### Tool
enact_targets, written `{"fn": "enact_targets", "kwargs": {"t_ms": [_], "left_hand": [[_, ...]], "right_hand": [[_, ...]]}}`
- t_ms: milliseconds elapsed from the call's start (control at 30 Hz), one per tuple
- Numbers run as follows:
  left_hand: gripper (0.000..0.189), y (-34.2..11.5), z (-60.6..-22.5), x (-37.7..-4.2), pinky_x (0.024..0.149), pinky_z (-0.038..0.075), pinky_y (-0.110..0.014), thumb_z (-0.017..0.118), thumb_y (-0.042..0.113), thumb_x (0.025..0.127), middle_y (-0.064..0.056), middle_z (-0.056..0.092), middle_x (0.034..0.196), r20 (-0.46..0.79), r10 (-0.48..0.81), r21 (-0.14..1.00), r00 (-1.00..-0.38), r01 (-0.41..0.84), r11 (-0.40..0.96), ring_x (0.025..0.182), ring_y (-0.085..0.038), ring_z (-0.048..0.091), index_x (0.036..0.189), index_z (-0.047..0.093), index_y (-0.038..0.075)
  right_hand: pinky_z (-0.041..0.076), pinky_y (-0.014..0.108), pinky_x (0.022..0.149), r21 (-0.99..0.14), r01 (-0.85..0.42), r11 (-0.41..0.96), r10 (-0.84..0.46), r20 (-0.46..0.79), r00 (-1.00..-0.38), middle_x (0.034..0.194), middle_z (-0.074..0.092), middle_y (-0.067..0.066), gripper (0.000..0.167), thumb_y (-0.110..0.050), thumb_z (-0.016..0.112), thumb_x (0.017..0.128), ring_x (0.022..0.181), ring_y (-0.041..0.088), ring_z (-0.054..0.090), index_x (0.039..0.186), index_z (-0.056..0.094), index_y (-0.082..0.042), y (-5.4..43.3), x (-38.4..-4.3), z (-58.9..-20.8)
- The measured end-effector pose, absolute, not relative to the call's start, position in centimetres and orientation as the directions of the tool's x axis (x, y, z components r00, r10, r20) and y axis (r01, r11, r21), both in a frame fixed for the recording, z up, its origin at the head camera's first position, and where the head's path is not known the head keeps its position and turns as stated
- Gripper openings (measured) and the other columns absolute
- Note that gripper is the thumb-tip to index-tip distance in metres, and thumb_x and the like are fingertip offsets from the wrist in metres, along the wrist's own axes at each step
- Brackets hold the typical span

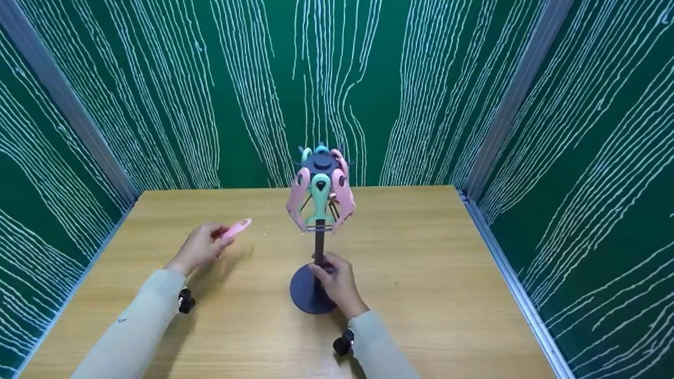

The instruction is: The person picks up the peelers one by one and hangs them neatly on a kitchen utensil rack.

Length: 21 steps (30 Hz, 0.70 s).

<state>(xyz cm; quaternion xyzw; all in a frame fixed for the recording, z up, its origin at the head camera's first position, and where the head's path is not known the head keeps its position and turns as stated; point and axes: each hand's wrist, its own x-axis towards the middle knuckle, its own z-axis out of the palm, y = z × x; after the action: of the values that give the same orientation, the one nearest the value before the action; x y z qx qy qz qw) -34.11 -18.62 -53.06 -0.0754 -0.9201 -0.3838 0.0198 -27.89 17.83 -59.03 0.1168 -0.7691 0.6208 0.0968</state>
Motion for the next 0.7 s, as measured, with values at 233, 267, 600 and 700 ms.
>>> {"fn": "enact_targets", "kwargs": {"t_ms": [233,267,600,700], "left_hand": [[0.037,-18.3,-52.2,-33.7,0.097,0.062,-0.045,0.078,0.024,0.103,-0.015,0.068,0.13,0.089,0.121,0.749,-0.989,0.147,0.647,0.109,-0.03,0.067,0.134,0.072,0.004],[0.037,-18.2,-52.1,-33.7,0.097,0.062,-0.045,0.078,0.025,0.103,-0.014,0.068,0.13,0.084,0.121,0.753,-0.989,0.143,0.643,0.109,-0.029,0.066,0.134,0.072,0.005],[0.03,-17.6,-51.0,-33.5,0.065,0.058,-0.027,0.074,0.023,0.106,-0.013,0.068,0.117,0.152,0.153,0.807,-0.977,0.212,0.551,0.082,-0.025,0.068,0.129,0.072,0.005],[0.028,-17.3,-50.5,-33.4,0.064,0.057,-0.025,0.076,0.023,0.105,-0.011,0.069,0.115,0.185,0.152,0.803,-0.971,0.238,0.547,0.084,-0.024,0.067,0.127,0.074,0.007]], "right_hand": [[0.062,0.021,0.081,-0.937,-0.295,0.186,-0.052,0.29,-0.956,0.104,0.078,0.017,0.011,0.002,0.077,0.098,0.094,0.011,0.071,0.107,0.078,-0.003,17.8,-27.9,-58.9],[0.062,0.021,0.081,-0.938,-0.292,0.188,-0.051,0.288,-0.956,0.105,0.078,0.016,0.011,0.001,0.077,0.098,0.095,0.011,0.071,0.108,0.078,-0.003,17.8,-27.9,-58.9],[0.063,0.023,0.083,-0.935,-0.295,0.195,-0.05,0.291,-0.955,0.105,0.078,0.017,0.011,0.002,0.077,0.098,0.095,0.012,0.071,0.107,0.078,-0.003,17.8,-27.9,-58.8],[0.063,0.023,0.083,-0.933,-0.302,0.198,-0.051,0.298,-0.953,0.106,0.078,0.018,0.011,0.001,0.078,0.098,0.095,0.012,0.072,0.107,0.078,-0.003,17.8,-27.8,-58.7]]}}
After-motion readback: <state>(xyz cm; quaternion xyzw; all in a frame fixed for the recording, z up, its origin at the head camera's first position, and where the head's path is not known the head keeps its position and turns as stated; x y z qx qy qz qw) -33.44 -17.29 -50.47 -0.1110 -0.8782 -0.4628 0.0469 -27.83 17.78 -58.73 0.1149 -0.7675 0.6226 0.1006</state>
